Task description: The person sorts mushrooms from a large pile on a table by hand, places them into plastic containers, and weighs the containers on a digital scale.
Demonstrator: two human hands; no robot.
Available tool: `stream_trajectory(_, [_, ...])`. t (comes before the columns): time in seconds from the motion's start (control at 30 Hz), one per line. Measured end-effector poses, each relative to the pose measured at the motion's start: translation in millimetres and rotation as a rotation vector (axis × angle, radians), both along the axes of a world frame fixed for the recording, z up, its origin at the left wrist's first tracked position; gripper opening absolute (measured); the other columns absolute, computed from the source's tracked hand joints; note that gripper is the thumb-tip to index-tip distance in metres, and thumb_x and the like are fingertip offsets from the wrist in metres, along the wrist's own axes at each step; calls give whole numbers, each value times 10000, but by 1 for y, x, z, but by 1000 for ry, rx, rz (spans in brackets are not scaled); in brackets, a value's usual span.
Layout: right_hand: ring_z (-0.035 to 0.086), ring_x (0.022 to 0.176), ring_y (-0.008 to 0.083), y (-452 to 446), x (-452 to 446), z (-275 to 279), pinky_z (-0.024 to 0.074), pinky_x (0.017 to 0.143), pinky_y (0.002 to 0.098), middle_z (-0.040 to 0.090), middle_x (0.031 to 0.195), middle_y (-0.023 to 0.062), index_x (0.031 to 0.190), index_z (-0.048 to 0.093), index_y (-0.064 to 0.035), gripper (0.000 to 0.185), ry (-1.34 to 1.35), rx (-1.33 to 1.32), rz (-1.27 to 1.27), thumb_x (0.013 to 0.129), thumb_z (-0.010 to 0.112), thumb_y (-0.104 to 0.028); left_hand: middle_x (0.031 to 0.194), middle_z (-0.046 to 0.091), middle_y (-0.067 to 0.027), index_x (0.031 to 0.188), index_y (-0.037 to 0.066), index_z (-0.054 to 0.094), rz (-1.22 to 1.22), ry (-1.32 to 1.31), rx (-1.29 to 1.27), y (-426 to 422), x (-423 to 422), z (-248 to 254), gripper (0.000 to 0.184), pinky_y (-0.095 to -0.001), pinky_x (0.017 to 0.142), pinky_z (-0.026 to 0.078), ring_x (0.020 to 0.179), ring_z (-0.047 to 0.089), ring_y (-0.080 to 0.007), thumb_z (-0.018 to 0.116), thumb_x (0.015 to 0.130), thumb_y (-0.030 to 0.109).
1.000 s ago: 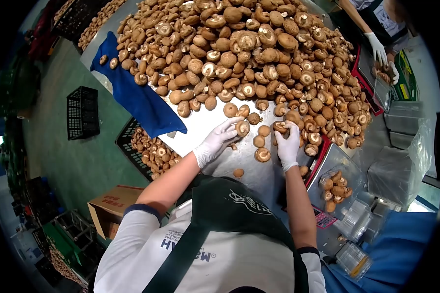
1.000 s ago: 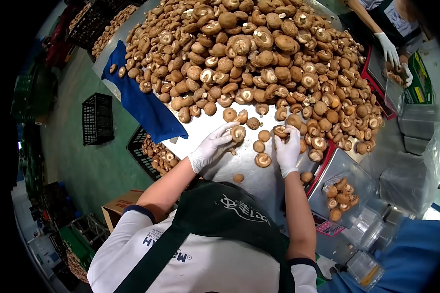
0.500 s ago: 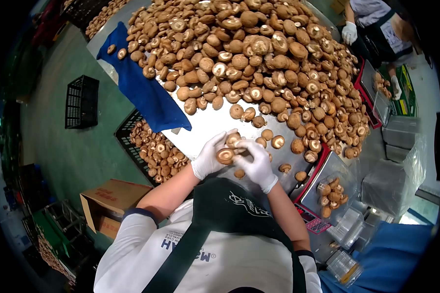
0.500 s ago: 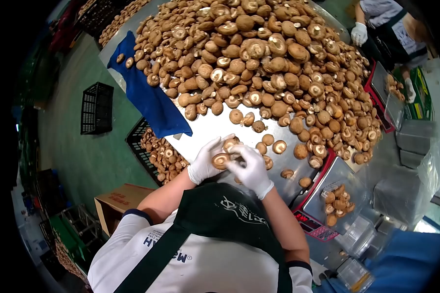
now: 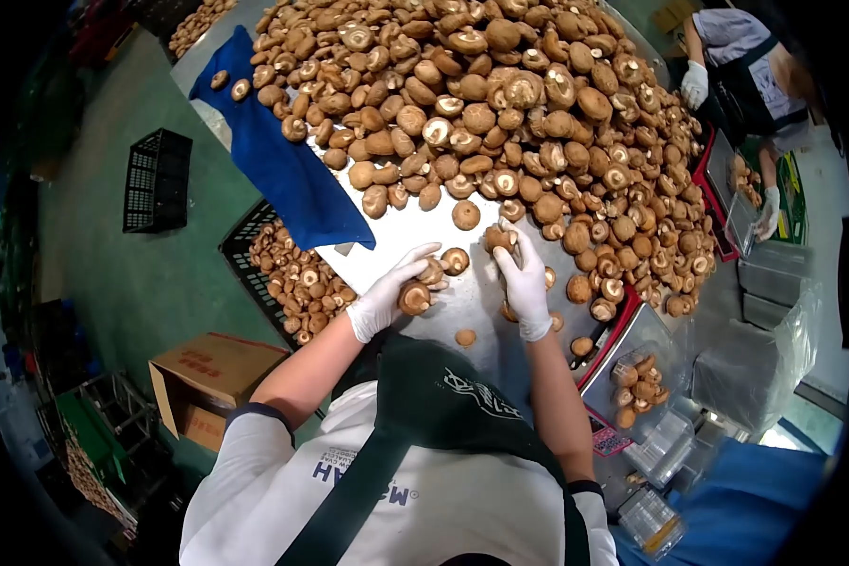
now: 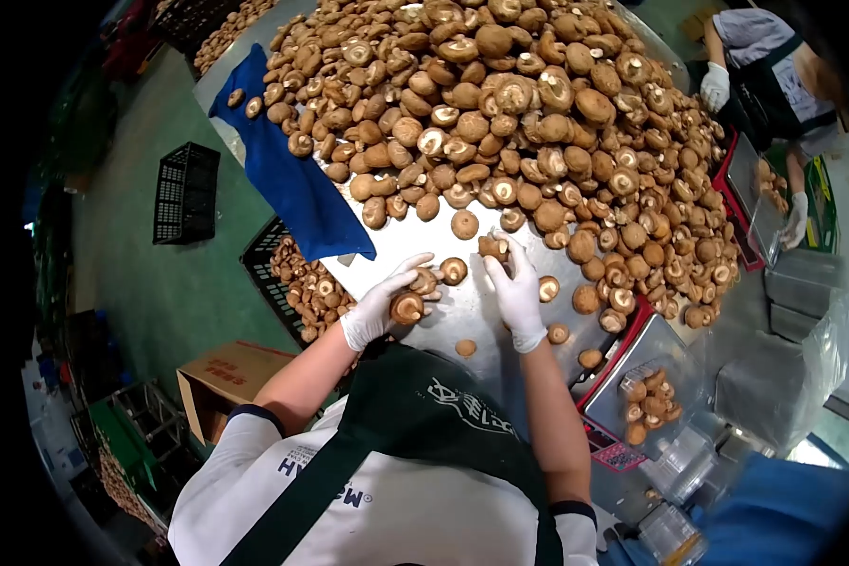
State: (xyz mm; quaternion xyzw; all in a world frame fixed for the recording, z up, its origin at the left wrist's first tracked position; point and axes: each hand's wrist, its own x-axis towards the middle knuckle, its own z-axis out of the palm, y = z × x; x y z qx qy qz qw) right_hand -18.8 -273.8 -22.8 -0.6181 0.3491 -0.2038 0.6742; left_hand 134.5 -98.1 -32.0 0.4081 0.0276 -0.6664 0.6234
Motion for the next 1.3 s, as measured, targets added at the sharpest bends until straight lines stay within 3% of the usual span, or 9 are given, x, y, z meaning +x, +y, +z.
stream_trajectory(0.2, [569,1135,191,23,-20,14,444,989,305,600,1232,129,1306,498,53,375,-260,331,-5,1011,441,-170,1312,543,-112,1416,81,418,-195,135,-162,-35,-22,7,580,-355,827,584,1090,623,-218,330,1032,508])
stream_trajectory(0.33, [521,1244,274,41,-16,24,401,1053,365,585,1299,168,1189,599,34,384,137,-681,379,860,659,-156,1190,608,-129,1320,86,502,-149,123,107,-38,-44,9,584,-378,813,594,1024,656,-193,358,1010,559])
stream_trajectory(0.47, [439,1308,367,-5,-2,25,330,1105,445,529,1363,186,1225,601,-2,476,120,-38,185,808,735,-186,1262,596,-173,1230,83,551,-179,402,-164,-20,-35,-11,457,-378,723,599,1012,656,-262,460,975,451])
stream_trajectory(0.53, [453,1274,351,-44,15,23,347,1095,433,506,1364,173,1271,582,-40,512,512,-929,-73,804,740,-173,1306,583,-159,1230,97,553,-161,357,-122,-15,-30,-2,422,-363,741,586,1037,644,-278,464,969,416])
stream_trajectory(0.7, [520,1181,243,-90,-2,-32,436,998,386,484,1379,115,1342,527,-75,564,592,-895,-69,822,729,-163,1321,575,-152,1239,92,548,-142,303,-104,-8,-14,-7,412,-372,763,572,1044,638,-281,462,973,394])
stream_trajectory(0.73, [593,1040,208,-78,7,2,498,881,343,543,1288,104,1367,501,-73,484,317,-161,-196,916,636,-187,1323,574,-153,1240,91,548,-130,311,-102,-6,-12,-9,409,-374,762,571,1042,637,-284,462,974,389])
stream_trajectory(0.97, [609,1095,322,-85,-22,-12,514,906,418,580,1246,164,1326,441,0,427,-448,695,-265,1047,280,-280,1294,597,-160,1264,62,542,-32,418,-66,-12,-4,-10,424,-403,797,552,1100,623,-330,471,984,373])
stream_trajectory(1.13, [640,795,130,-93,-3,-14,522,672,251,663,961,92,1012,597,4,228,170,-115,-325,994,548,-218,1291,602,-158,1283,54,536,-21,332,-77,-15,-1,-8,442,-397,808,554,1119,619,-336,473,985,373])
stream_trajectory(1.3, [585,1129,357,-62,40,-5,461,973,417,613,1233,158,1310,568,-109,567,674,-603,-39,814,710,-344,1251,619,-146,1250,66,554,-19,284,-54,-13,-1,-8,400,-398,808,560,1106,627,-333,478,986,357])
